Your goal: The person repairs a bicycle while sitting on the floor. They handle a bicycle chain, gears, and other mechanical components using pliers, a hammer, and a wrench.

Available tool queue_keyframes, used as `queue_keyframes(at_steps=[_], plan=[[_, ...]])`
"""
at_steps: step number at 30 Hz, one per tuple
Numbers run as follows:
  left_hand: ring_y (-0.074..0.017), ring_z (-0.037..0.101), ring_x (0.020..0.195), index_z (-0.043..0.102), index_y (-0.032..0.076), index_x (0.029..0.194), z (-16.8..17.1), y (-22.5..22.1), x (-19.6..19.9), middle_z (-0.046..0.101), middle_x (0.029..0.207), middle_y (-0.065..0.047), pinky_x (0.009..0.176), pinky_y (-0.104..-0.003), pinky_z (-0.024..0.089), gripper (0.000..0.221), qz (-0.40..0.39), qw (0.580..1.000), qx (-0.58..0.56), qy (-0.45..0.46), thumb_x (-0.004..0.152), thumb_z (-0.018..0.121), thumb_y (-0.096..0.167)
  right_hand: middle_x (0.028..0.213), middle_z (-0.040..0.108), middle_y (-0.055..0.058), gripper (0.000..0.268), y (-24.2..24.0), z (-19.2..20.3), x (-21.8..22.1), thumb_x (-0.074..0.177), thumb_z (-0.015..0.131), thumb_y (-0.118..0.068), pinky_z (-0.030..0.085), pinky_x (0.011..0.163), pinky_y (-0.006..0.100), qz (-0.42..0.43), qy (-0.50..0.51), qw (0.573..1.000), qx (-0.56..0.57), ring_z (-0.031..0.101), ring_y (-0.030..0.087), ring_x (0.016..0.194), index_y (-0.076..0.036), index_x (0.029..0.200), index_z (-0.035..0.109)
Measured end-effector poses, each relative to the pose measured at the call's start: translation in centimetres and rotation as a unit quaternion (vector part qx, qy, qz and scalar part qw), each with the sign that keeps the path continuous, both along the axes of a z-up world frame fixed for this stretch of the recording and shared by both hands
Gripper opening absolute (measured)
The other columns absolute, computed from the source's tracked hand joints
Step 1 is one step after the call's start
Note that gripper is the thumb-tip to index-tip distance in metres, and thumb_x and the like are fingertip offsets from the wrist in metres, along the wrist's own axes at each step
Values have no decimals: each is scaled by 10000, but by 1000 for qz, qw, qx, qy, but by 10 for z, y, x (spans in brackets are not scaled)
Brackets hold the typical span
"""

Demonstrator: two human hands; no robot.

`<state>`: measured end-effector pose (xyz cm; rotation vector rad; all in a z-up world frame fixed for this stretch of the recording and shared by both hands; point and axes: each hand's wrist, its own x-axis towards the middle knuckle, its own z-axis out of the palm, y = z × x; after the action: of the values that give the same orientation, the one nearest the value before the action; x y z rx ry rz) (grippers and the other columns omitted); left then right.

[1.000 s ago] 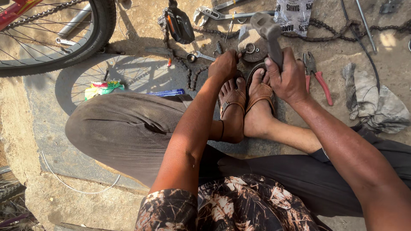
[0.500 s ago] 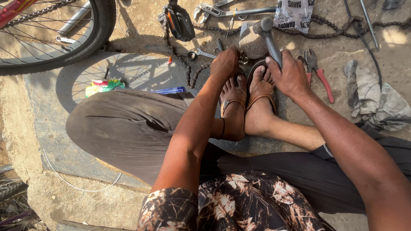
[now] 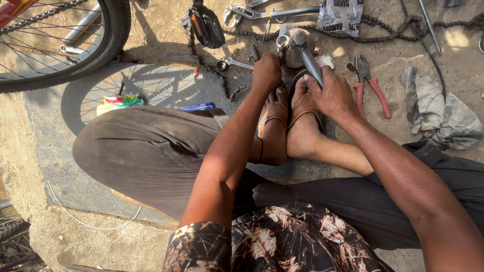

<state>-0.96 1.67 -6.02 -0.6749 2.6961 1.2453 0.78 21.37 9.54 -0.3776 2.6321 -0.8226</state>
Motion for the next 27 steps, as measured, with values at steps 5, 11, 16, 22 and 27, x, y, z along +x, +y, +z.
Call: queue_keyframes(at_steps=[5,11,16,22,27], plan=[[-484,667,999,640,60,1046,32,-12,5,721,1025,-246,818,-580,519,418,-50,996,-29,-72,1033,476,444,721,682,249,536,-13,4,2,1059,595,-369,555,607,537,-4,4,1000,9,725,425,689,46,1391,526],[-441,671,1078,612,57,1089,47,-16,-1,722,1103,-223,860,-552,526,447,-88,991,-34,-97,1041,457,473,727,677,221,444,-4,-4,-5,1084,607,-380,544,586,535,-4,-7,1000,24,718,407,688,55,1169,586],[-374,733,1037,589,61,1113,56,-16,-4,734,1094,-197,857,-537,554,456,-87,982,-2,-165,1073,403,476,690,677,149,378,2,0,-1,1140,558,-334,572,519,410,1,29,995,-95,733,268,635,42,1124,523],[-382,713,1040,584,54,1108,63,-15,-1,731,1107,-200,851,-559,534,432,-86,982,-14,-164,1066,417,451,763,651,166,456,-9,-6,-5,1088,560,-259,573,415,388,13,-30,999,16,716,264,556,73,1370,425],[-382,717,1032,605,56,1084,52,-20,-7,738,1103,-198,862,-531,549,375,-119,987,-6,-110,1026,484,406,728,697,177,519,-3,6,-15,1054,568,-316,565,507,434,24,-86,988,127,703,287,574,82,1378,488]])
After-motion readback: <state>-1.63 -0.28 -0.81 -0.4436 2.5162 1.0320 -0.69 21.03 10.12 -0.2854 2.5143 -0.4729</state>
